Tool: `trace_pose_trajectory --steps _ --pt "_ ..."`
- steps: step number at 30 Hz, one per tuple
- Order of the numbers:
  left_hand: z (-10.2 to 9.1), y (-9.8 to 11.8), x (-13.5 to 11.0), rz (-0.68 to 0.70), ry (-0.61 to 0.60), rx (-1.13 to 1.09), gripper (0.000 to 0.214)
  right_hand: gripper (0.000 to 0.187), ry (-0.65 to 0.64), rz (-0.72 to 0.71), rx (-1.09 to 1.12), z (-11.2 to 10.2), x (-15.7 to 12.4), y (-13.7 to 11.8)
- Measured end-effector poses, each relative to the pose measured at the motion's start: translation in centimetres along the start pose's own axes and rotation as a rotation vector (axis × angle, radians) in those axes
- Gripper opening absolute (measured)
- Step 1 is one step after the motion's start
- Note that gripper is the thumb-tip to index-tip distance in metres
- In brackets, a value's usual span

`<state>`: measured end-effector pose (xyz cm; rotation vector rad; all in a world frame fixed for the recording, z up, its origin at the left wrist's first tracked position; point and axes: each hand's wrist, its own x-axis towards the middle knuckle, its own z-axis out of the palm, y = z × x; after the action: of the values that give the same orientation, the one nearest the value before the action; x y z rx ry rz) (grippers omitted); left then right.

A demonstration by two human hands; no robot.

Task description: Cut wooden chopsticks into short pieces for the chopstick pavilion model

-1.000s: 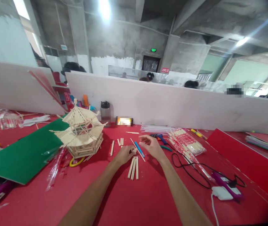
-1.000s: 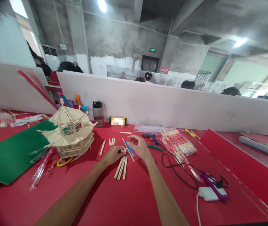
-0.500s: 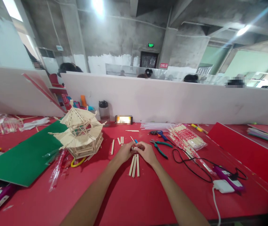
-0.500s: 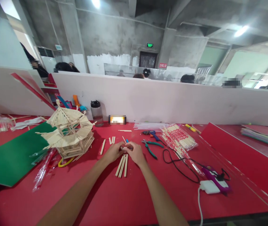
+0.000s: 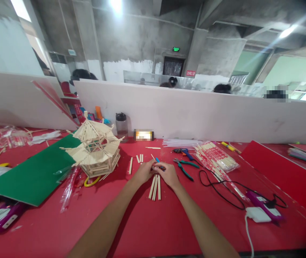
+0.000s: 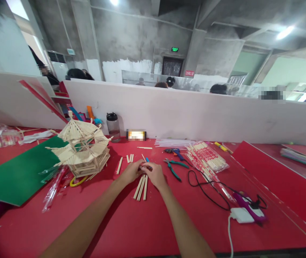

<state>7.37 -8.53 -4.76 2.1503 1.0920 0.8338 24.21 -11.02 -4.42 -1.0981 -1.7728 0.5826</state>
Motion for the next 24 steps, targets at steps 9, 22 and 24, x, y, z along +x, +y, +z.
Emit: trace_pose_trajectory --steps 9,22,24 --pt "0.24 -0.1 -0.13 0.006 0.014 0.0 0.033 0.015 0.001 0.01 0.016 0.19 0.28 0.27" --pt "-0.13 0.47 -0.04 0.005 -0.002 0.023 0.036 0.018 -0.021 -0.025 0.024 -0.01 0.28 0.17" --pt "-0.11 0.36 -0.03 0.012 0.006 0.027 0.039 0.017 -0.03 -0.055 -0.014 -0.01 0.34 0.13"
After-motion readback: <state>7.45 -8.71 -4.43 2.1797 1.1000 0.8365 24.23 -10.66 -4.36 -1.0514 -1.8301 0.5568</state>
